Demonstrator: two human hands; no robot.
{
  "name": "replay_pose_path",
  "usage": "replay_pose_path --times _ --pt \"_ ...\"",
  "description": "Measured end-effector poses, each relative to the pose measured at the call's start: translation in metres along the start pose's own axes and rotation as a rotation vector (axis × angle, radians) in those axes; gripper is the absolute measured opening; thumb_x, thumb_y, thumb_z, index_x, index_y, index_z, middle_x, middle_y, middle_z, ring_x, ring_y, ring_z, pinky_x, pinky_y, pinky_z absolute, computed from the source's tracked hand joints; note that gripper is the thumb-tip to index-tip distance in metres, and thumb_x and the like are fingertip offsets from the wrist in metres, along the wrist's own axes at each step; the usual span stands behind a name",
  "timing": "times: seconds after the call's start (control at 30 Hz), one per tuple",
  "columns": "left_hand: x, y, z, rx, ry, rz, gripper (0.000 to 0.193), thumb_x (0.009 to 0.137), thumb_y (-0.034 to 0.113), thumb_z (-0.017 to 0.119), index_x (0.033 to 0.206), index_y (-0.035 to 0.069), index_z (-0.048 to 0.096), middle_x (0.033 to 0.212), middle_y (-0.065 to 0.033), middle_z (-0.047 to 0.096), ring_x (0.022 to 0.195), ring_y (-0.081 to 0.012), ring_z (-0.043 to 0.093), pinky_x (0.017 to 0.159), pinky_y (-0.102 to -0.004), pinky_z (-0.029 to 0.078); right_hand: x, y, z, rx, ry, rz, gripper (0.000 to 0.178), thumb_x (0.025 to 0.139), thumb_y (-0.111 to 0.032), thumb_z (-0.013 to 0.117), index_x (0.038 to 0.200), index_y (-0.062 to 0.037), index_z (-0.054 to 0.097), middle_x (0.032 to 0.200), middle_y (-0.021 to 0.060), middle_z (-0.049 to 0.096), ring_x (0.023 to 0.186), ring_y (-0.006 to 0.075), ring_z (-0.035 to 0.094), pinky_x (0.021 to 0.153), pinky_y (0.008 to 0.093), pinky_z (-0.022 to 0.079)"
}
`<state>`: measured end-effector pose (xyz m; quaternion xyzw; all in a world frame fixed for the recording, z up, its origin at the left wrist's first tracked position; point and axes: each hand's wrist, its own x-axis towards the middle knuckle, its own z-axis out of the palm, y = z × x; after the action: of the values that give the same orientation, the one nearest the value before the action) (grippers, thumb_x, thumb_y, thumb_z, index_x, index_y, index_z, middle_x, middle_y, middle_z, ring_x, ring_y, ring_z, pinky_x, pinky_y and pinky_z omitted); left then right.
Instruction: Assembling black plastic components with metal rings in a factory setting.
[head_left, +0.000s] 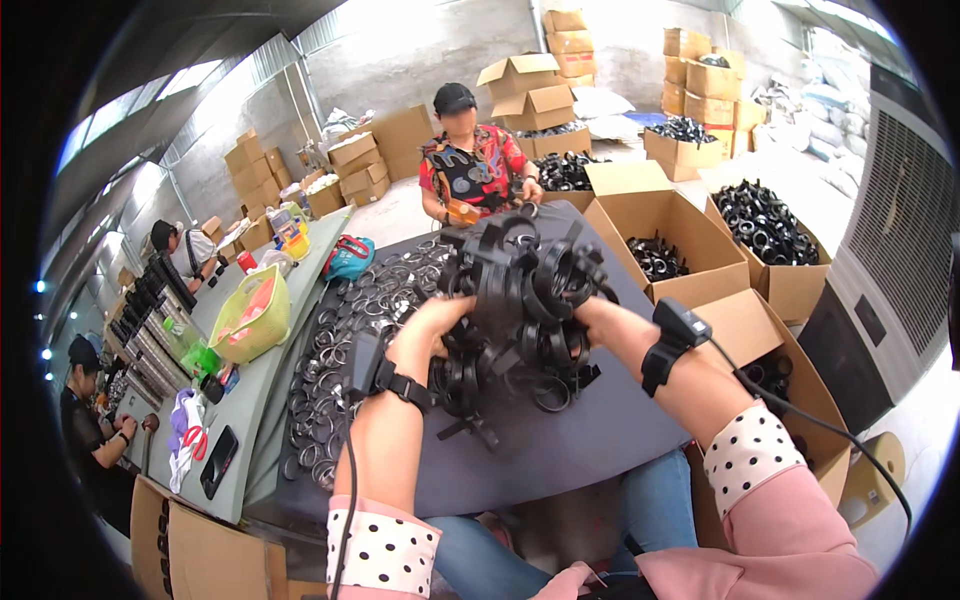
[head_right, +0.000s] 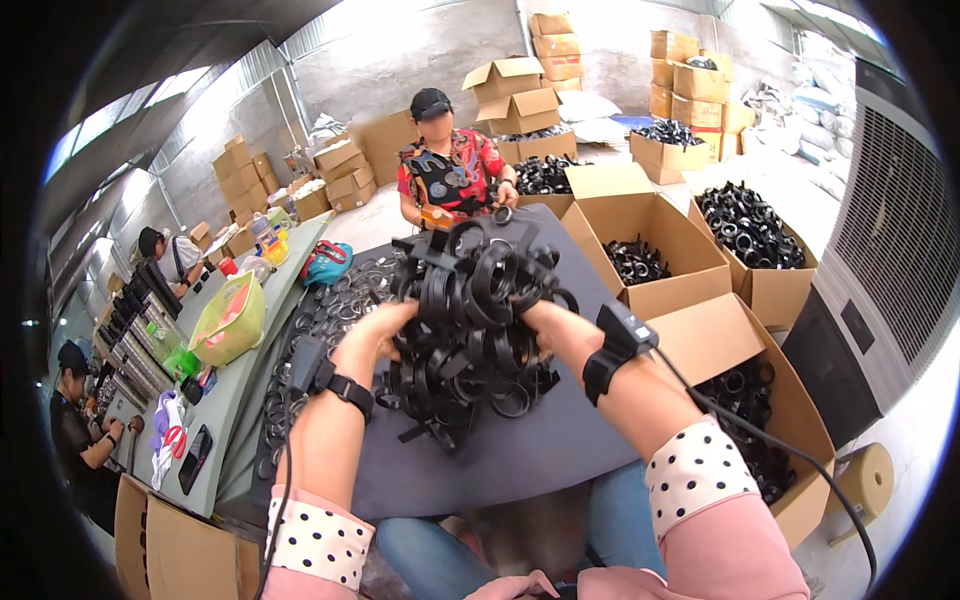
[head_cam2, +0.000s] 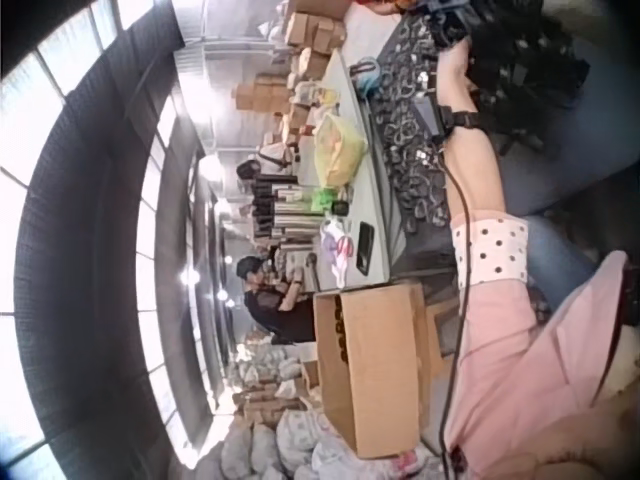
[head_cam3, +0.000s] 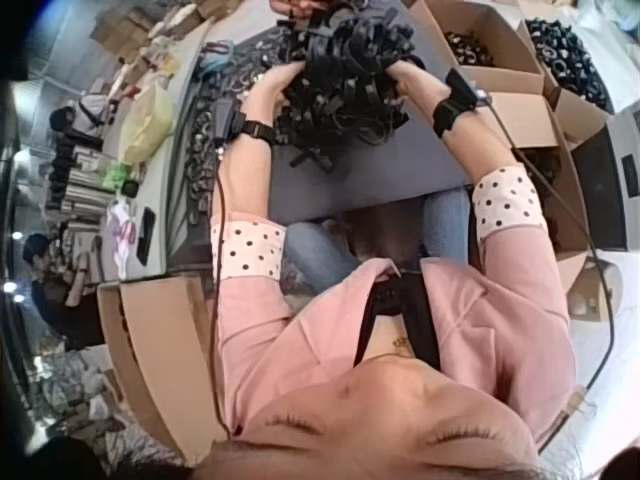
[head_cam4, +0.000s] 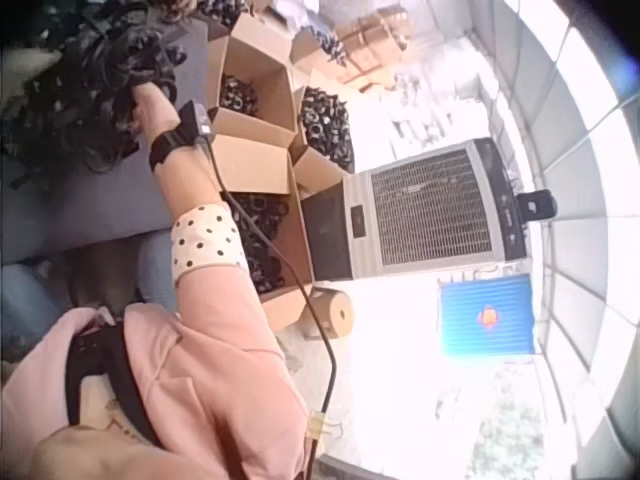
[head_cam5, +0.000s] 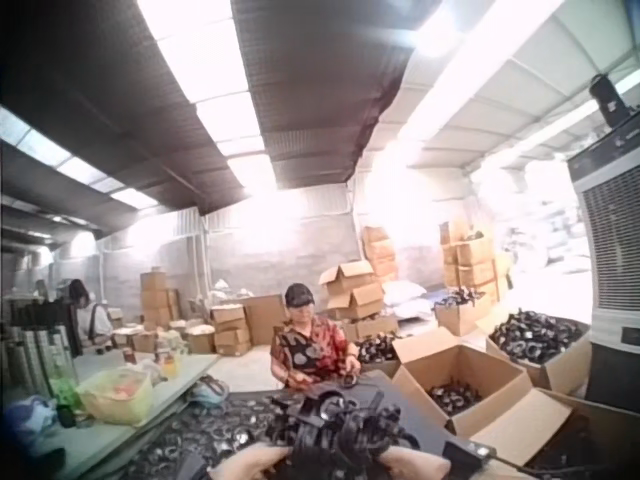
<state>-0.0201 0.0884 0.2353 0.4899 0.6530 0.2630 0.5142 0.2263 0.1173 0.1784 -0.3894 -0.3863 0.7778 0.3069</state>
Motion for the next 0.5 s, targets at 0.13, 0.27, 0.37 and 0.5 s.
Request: replay_pose_path --times 0.13,0.27,0.37,0.5 --pt "0.014 -0.023 -0.014 -0.157 -0.01 0.031 0.034 0.091 0.03 0.057 0.12 0.012 0.059 0.111 -0.0076 0.066 0.101 -0.0241 0.064 0.08 -0.0513 0.051 0.033 0.017 0.0 -0.079 0.132 0.143 0.044 0.086 -0.044 0.063 0.111 -0.0077 0.063 0.108 0.0102 0.067 0.098 0.0262 0.061 0.089 0.0409 0.046" --pt "0.044 -0.041 -0.024 0.001 0.128 -0.004 0.043 0.088 0.034 0.062 0.123 0.01 0.058 0.114 -0.0097 0.064 0.101 -0.0272 0.063 0.08 -0.0524 0.05 0.059 0.022 -0.008 -0.157 0.246 0.277 0.047 0.086 -0.048 0.061 0.11 -0.008 0.063 0.11 0.0093 0.066 0.104 0.0285 0.057 0.097 0.0415 0.04" --pt "0.063 -0.072 -0.034 0.116 0.204 -0.049 0.05 0.085 0.039 0.065 0.124 0.009 0.059 0.116 -0.0108 0.063 0.102 -0.0297 0.062 0.081 -0.0536 0.048 0.049 0.02 0.014 -0.154 0.314 0.238 0.041 0.087 -0.041 0.063 0.112 -0.0093 0.063 0.106 0.0115 0.067 0.098 0.0259 0.062 0.087 0.0429 0.048" --pt "0.079 -0.089 -0.035 0.043 0.201 -0.031 0.053 0.084 0.041 0.066 0.123 0.005 0.06 0.117 -0.0127 0.064 0.105 -0.0287 0.061 0.084 -0.0468 0.047 0.047 0.019 0.02 -0.107 0.373 0.126 0.037 0.088 -0.035 0.064 0.116 -0.0112 0.062 0.102 0.0136 0.069 0.087 0.0265 0.069 0.072 0.0458 0.057"
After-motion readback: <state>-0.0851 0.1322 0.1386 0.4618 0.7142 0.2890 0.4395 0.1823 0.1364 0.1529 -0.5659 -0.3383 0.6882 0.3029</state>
